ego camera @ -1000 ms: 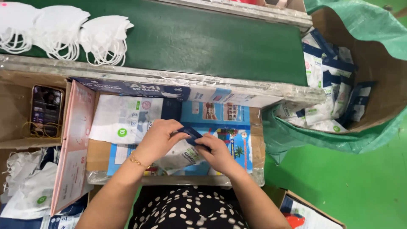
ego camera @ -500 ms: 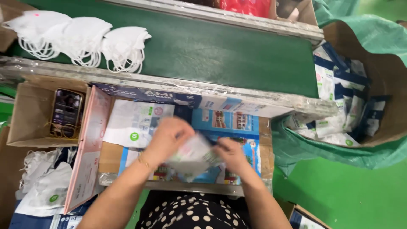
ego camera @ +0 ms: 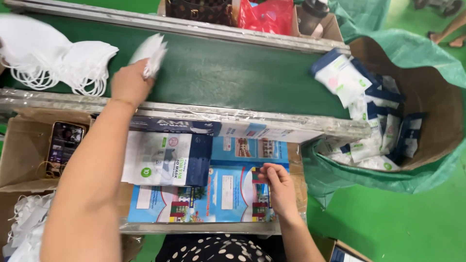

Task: Packaging face masks into plastic bags and organizing them into boxes on a conveyor belt.

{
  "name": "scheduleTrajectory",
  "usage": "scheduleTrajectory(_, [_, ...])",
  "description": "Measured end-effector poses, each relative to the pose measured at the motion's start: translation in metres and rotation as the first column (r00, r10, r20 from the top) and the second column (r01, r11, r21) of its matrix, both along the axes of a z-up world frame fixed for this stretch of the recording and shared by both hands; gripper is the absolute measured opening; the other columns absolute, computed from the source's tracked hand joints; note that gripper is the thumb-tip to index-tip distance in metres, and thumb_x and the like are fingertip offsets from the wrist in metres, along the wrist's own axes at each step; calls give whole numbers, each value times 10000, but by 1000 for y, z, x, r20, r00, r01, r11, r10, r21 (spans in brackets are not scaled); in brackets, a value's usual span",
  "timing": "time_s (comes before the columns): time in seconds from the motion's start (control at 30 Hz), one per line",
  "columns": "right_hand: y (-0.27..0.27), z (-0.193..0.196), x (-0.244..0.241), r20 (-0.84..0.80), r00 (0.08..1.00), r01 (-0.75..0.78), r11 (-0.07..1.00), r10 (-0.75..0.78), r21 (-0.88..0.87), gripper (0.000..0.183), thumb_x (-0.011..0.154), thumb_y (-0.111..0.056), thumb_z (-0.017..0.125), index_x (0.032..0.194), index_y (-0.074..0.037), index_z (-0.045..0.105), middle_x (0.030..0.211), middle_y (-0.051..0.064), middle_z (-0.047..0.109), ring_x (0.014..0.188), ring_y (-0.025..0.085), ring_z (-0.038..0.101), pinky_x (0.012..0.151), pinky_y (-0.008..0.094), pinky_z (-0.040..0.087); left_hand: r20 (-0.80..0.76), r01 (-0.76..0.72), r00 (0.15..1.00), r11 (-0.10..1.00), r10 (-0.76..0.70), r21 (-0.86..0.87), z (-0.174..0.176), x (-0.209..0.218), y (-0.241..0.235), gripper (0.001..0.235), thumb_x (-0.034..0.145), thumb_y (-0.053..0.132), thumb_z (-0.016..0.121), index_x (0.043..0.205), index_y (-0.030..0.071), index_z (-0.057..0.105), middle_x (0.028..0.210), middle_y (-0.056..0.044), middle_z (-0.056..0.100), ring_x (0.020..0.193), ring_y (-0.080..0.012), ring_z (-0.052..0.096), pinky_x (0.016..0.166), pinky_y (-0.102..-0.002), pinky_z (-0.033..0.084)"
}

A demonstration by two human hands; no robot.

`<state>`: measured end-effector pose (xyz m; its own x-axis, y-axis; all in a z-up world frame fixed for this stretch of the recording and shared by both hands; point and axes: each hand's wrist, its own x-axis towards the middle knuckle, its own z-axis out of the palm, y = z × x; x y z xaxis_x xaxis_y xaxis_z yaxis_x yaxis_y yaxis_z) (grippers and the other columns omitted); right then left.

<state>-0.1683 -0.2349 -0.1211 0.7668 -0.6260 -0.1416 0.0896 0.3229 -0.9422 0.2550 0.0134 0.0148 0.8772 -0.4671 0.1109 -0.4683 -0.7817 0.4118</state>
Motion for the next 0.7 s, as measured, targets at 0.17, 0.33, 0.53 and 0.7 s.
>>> scheduleTrajectory(0.17, [30, 101, 35, 42, 996, -66, 942, 84, -330, 482, 939, -193, 710, 1368, -88, 516, 1327, 37, 604, 1225, 141, 584, 1028, 302, 493, -374, 175, 753, 713, -541, -679, -23, -118, -18, 272, 918, 192, 735, 1167, 84, 713, 1030, -24, 755, 902, -98, 677, 805, -317, 560])
scheduleTrajectory(0.33, [34, 76, 37, -82, 980, -199, 936, 183, -291, 640, 842, -133, 855, 1390, -106, 524, 1281, 79, 665, 1166, 173, 641, 1003, 339, 529, -465, 280, 530, 664, -709, -694, -56, -228, -24, 443, 882, 210, 749, 1295, 64, 681, 1121, -79, 781, 1027, -219, 677, 926, -355, 570])
scheduleTrajectory(0.53, [51, 14, 28, -215, 957, -280, 824, 196, -492, 634, 825, -94, 814, 1378, -67, 506, 1235, 88, 659, 1125, 166, 633, 958, 319, 537, -68, 643, 724, 707, -687, -296, -61, -242, -16, 992, 705, 242, 828, 1514, 52, 287, 1599, -171, 280, 1511, -407, 128, 1179, -628, 40])
scheduleTrajectory(0.7, [53, -12, 35, -241, 950, -289, 854, 200, -432, 574, 835, -85, 803, 1353, -67, 555, 1264, 106, 654, 1163, 211, 631, 999, 331, 519, 23, 655, 753, 746, -658, -120, -71, -245, -33, 916, 731, 306, 799, 1503, 98, 353, 1582, -118, 354, 1516, -398, 169, 1167, -685, 30])
